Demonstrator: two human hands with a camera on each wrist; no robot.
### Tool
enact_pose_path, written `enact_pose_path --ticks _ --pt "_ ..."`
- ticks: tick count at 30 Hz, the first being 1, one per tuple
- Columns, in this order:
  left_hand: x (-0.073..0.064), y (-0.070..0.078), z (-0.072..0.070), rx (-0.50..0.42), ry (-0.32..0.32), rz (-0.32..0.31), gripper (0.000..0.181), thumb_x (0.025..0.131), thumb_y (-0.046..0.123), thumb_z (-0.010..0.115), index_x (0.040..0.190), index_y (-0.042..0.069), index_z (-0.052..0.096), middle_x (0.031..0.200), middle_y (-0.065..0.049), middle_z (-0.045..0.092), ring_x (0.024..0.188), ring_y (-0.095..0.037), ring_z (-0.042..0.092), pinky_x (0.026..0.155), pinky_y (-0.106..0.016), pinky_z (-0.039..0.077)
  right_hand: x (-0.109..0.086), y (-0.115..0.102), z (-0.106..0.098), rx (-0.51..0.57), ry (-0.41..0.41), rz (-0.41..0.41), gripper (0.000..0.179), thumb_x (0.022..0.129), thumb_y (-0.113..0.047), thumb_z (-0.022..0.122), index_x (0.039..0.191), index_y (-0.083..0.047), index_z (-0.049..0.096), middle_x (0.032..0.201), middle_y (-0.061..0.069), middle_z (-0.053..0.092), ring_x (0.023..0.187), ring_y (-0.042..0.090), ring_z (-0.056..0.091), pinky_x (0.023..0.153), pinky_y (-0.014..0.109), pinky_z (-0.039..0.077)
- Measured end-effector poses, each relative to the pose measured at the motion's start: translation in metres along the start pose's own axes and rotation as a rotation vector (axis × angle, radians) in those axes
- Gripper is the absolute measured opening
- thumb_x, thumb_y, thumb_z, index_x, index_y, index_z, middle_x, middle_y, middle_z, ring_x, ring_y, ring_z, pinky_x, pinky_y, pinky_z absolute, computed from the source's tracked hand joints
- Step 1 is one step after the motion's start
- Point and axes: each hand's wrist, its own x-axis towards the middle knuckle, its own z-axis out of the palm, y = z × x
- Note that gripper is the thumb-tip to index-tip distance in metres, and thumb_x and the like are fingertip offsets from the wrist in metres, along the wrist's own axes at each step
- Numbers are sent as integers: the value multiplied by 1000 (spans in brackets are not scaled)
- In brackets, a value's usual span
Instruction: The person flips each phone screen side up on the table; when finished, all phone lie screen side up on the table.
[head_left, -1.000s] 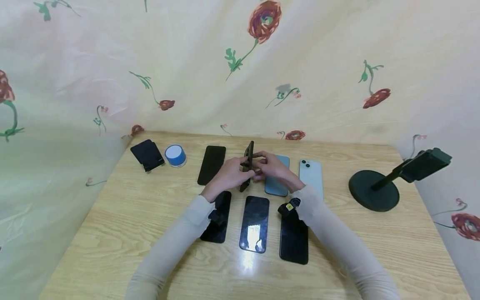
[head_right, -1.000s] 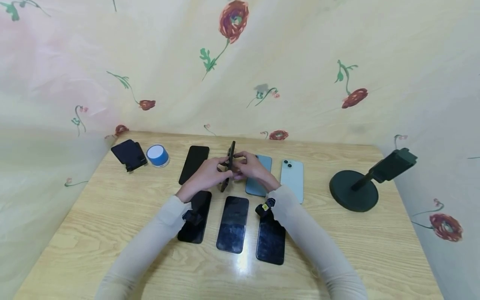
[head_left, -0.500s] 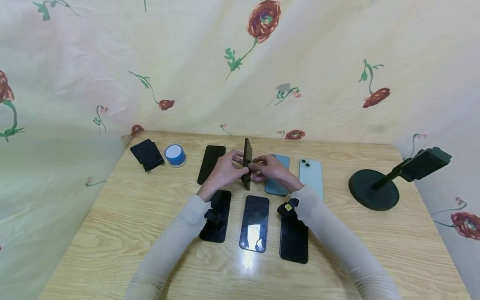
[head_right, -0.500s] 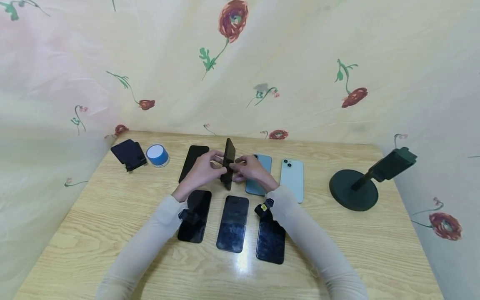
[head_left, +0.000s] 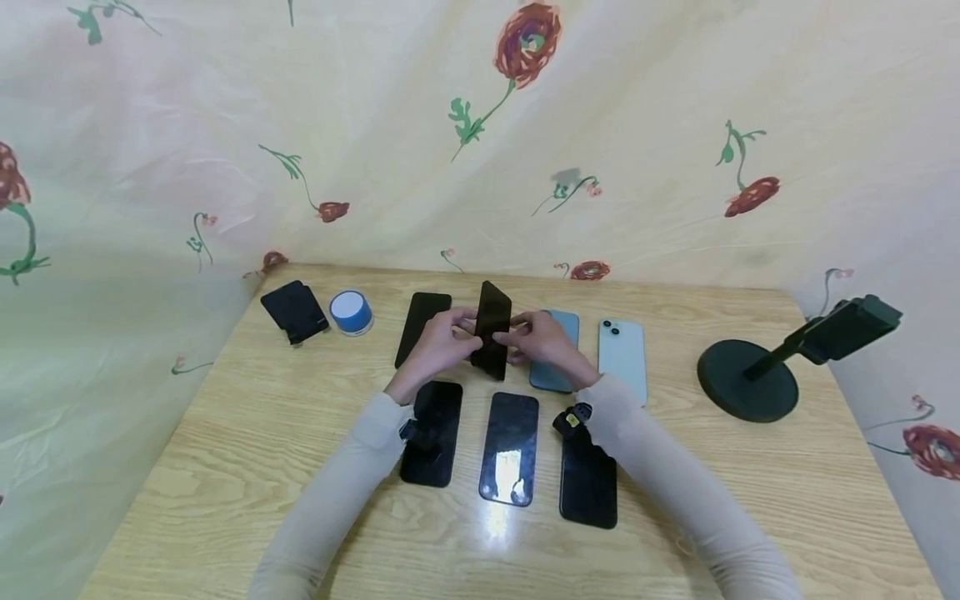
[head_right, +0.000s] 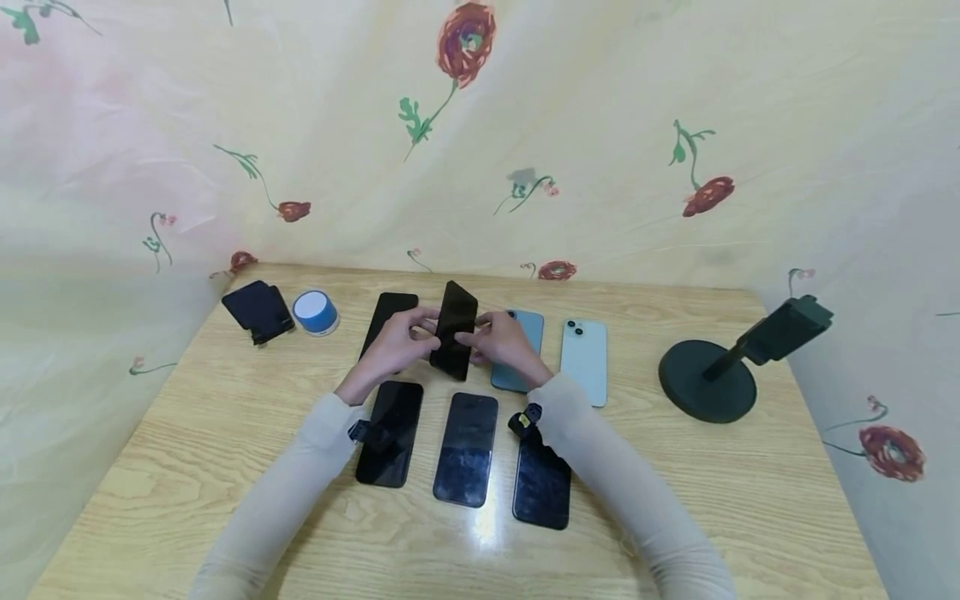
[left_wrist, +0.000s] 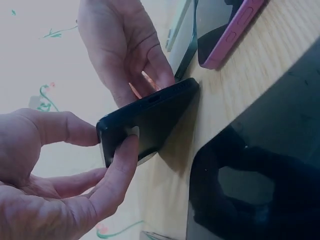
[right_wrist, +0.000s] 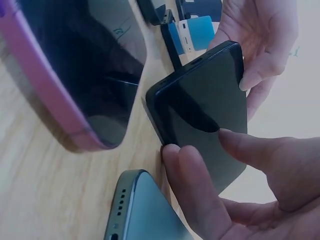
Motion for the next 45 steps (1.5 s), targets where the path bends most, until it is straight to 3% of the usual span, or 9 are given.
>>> enact_pose_path --ticks 7,13,23,29,39,45 --pt "-1 -3 -3 51 -5 -46 52 97 11 68 147 3 57 123 -17 69 92 -23 69 68 -24 52 1 2 3 -68 46 -21 70 96 -32 76 151 2 48 112 19 74 72 15 75 75 33 63" --pt "0 -5 -2 118 -8 -73 51 97 10 69 146 1 58 118 -17 72 100 -26 71 71 -25 52 -1 4 4 -114 61 -33 72 95 -30 78 152 0 46 108 16 76 72 16 75 73 31 61" --pt "2 -5 5 199 9 -136 53 93 10 76 142 0 60 115 -16 76 107 -28 71 90 -38 57 -5 7 8 -120 83 -56 73 93 -24 80 151 1 44 109 19 74 71 16 75 74 32 61" --pt "4 -4 5 232 -8 -202 58 91 13 80 143 1 58 116 -15 73 103 -26 68 92 -39 55 -5 7 10 -103 87 -71 72 92 -17 80 150 3 44 109 20 70 73 19 76 71 29 61" --pt "7 -2 6 347 -23 -168 63 90 17 81 144 -3 57 107 -12 66 99 -25 61 90 -38 51 -7 4 10 -84 83 -74 74 91 -14 81 151 3 42 108 18 70 72 17 76 72 28 60" --pt "7 -1 6 350 -30 -176 63 90 19 81 144 -2 56 113 -13 66 102 -27 61 90 -38 51 -6 3 9 -85 81 -62 75 90 -14 81 152 2 41 108 18 68 72 17 75 70 27 60"
